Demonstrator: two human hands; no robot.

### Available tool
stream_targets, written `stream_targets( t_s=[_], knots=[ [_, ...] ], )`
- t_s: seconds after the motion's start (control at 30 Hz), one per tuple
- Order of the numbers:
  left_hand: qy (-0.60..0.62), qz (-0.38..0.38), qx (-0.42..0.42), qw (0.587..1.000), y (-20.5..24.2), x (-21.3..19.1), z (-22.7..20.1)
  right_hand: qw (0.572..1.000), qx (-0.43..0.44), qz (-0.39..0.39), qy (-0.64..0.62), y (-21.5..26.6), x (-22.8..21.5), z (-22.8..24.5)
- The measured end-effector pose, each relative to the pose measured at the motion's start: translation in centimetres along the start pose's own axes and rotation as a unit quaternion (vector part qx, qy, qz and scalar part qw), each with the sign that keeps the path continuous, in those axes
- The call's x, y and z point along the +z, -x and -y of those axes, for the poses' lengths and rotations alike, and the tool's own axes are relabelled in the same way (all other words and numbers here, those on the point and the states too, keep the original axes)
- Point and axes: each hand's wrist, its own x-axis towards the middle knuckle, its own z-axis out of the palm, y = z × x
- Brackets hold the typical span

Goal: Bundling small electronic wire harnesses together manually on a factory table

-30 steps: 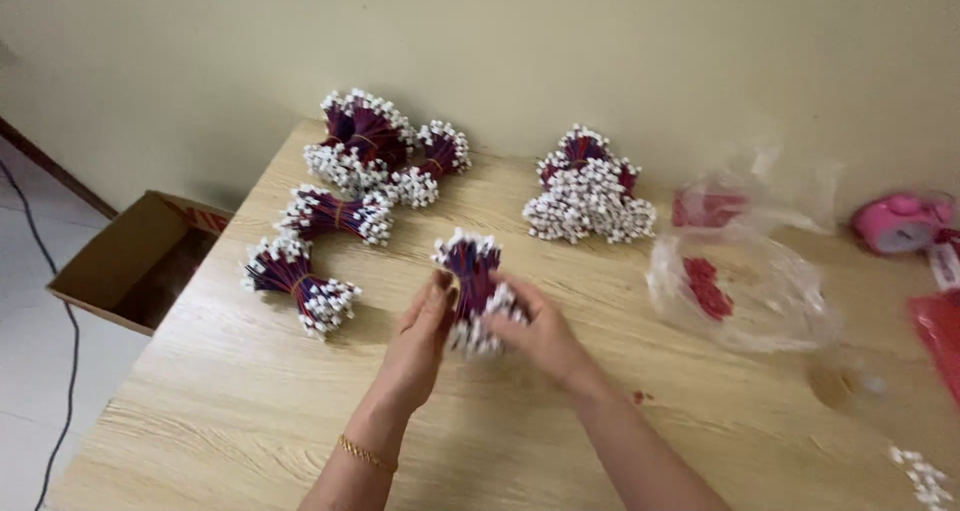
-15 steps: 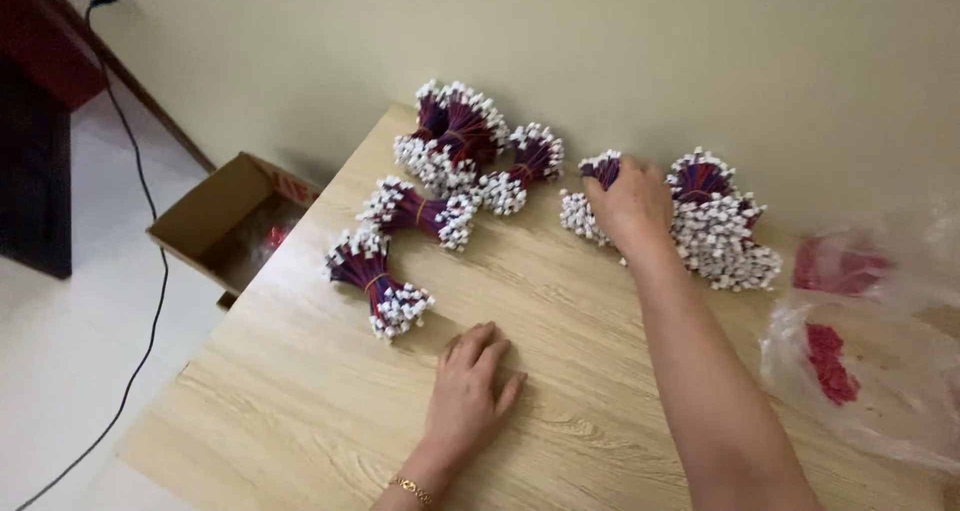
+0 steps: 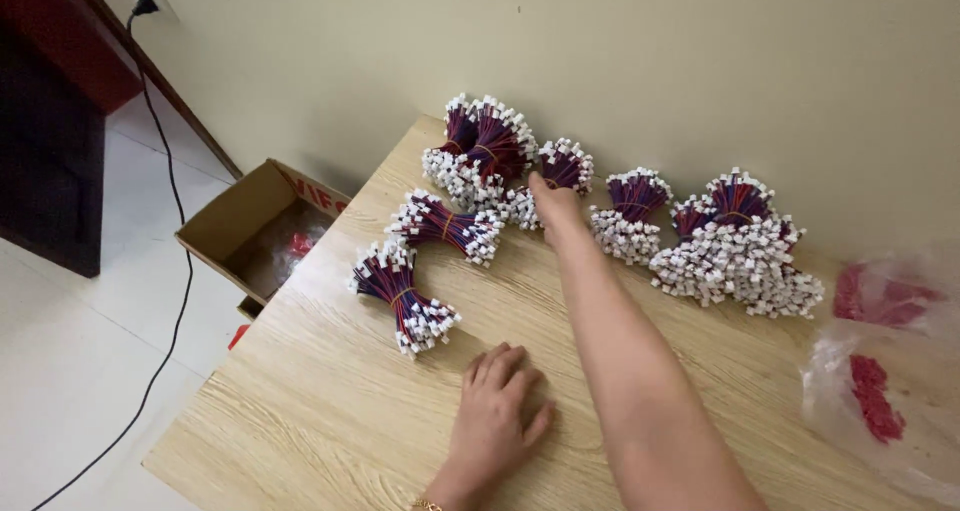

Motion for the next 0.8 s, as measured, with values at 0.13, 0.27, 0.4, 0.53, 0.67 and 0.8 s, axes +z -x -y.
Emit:
stream_targets(
  t_s=[0.13, 0.27, 0.4, 0.53, 0.67, 0.8],
  knots=[
    [0.000, -0.016, 0.003, 1.000, -0.1, 0.1, 0.4, 0.999, -0.016, -0.036, -0.027, -2.2, -0.4, -0.7],
    [0.005, -0.003, -0.002, 1.000, 0.1, 0.4, 0.6, 0.995, 0.017, -0.027, -0.098, 4.7, -3.4, 0.6],
    [0.007, -0.004, -0.012, 1.000, 0.4, 1.3, 1.3, 0.972, -0.052, 0.011, -0.230, 6.3, -6.3, -2.7],
    [0.088, 0.040, -0.077, 0.992, -0.6, -0.4, 0.8, 0.972, -0.104, 0.031, -0.208, 15.2, -10.8, -7.5],
    [0.307, 0.044, -0.245, 0.919, 0.7, -0.6, 1.1, 0.950, -0.217, 0.069, -0.214, 21.3, -13.3, -15.1],
    [0.495, 0.153, -0.251, 0.818, 1.2, -6.6, -8.6, 0.947, -0.295, 0.011, -0.128, 26.0, -13.3, -20.2]
  ],
)
